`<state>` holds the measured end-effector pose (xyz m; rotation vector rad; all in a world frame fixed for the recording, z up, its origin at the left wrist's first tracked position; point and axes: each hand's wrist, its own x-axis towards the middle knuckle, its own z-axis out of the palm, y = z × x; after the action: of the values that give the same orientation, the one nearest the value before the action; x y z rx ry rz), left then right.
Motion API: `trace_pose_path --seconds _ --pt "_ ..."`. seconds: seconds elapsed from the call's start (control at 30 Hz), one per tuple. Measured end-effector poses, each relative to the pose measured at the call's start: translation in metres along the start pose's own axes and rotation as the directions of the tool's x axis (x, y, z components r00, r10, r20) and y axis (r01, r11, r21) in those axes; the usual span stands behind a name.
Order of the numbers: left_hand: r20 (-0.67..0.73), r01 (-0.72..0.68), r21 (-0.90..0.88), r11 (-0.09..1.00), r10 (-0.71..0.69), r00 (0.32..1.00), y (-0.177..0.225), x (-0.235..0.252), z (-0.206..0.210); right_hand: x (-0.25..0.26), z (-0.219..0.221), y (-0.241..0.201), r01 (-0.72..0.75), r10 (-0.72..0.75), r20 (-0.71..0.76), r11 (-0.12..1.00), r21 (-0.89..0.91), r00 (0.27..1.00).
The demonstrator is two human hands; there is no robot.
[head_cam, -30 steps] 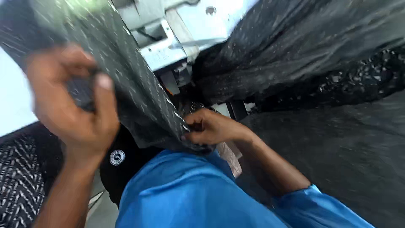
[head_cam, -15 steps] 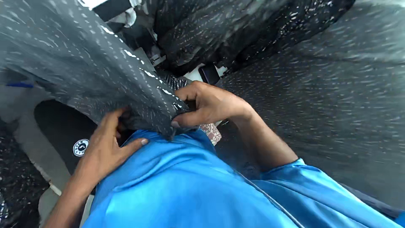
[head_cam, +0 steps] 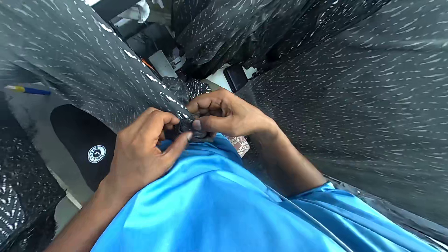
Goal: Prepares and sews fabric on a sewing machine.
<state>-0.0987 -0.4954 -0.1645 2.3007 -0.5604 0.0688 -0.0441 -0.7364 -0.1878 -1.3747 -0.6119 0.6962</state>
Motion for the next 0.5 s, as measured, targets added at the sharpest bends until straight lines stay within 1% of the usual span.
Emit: trace_pose_path --seconds 0.07,0.17,0.27,0.37,0.43,0.5 --pt "-0.02 0.04 -0.012 0.999 -0.04 0.999 0.0 0.001 0.001 -0.002 0.0 0.0 -0.012 0.012 -0.034 1.0 -0.01 0.999" --pt "-0.024 0.12 -0.136 0.983 -0.125 0.992 -0.005 -0.001 0.003 0.0 0.003 0.001 -0.019 0.014 -0.1 0.999 -0.05 0.995" --pt "-0.047 0.131 -0.228 0.965 -0.145 0.988 -0.008 -0.001 0.003 0.007 0.005 0.002 -0.003 -0.007 -0.13 0.997 -0.074 0.991" --pt "-0.063 0.103 -0.218 0.971 -0.119 0.991 -0.003 -0.005 -0.002 0.011 0.005 0.003 0.01 -0.021 -0.142 0.997 -0.079 0.99" --pt "-0.075 0.087 -0.181 0.98 -0.102 0.992 0.002 -0.006 -0.004 0.014 0.007 0.002 -0.009 -0.011 -0.169 0.993 -0.119 0.986" --pt "-0.066 0.089 -0.186 0.978 -0.103 0.992 0.005 -0.005 -0.004 0.015 0.011 -0.003 -0.037 0.004 -0.196 0.986 -0.165 0.981"
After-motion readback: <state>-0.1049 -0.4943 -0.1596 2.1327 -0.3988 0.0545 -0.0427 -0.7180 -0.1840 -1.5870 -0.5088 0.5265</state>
